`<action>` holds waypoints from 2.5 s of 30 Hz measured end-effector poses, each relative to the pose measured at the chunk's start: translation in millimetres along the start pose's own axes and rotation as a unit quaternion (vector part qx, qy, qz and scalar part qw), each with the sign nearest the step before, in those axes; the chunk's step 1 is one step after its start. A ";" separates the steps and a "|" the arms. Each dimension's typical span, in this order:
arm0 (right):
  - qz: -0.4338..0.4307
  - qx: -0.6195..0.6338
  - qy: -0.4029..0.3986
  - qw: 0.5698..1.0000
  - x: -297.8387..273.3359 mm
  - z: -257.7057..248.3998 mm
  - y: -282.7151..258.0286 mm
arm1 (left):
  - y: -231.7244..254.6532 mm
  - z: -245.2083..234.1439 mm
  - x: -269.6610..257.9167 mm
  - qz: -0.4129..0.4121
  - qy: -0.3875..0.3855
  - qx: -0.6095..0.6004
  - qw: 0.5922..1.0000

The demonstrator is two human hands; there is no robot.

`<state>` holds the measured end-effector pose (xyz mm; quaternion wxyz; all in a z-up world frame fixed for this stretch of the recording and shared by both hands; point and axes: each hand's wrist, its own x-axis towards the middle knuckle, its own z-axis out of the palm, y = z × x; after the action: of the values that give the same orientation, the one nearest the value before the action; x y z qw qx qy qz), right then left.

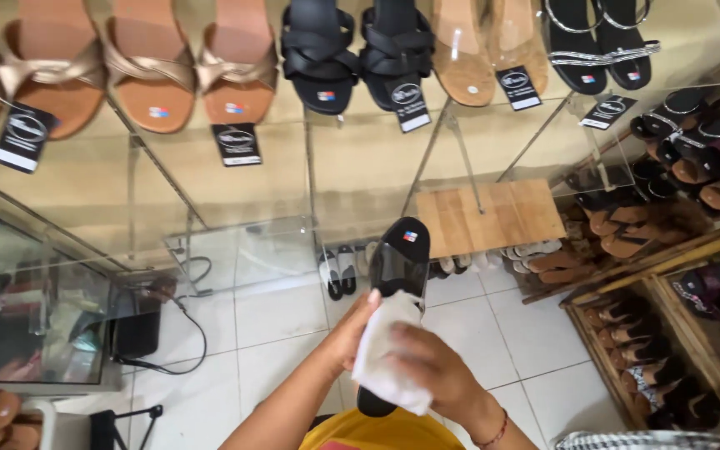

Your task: The person cleans a black sandal with a white cloth, wiping the straps and footbed while rotating the shoe by hand, and then attaches price tags to the straps of several sandals on a display shelf.

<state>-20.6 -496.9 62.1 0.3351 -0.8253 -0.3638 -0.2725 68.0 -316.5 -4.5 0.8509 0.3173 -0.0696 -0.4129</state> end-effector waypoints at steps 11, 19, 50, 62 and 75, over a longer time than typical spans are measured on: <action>0.103 -0.080 -0.009 0.991 -39.9 -56.4 44.2 | -49.2 66.7 67.7 0.012 0.087 0.108 0.990; 0.202 -0.260 -0.014 0.944 -35.7 -48.4 111.2 | -60.4 67.4 121.9 0.009 0.165 0.260 0.951; 0.394 0.222 0.069 0.889 24.2 -56.1 325.8 | 12.6 -38.9 338.2 0.041 0.210 -0.199 0.956; 0.653 0.619 0.072 0.430 -77.4 -70.8 394.9 | -15.8 36.6 360.9 0.406 0.356 -0.150 0.828; 0.332 0.373 -0.016 0.866 -76.1 -239.2 463.6 | -126.3 74.9 408.7 0.206 0.447 0.220 0.842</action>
<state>248.5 -945.2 -5.2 0.6825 -0.7154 -0.1477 0.0242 221.7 -715.7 -79.6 0.7628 0.6248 0.1660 -0.0153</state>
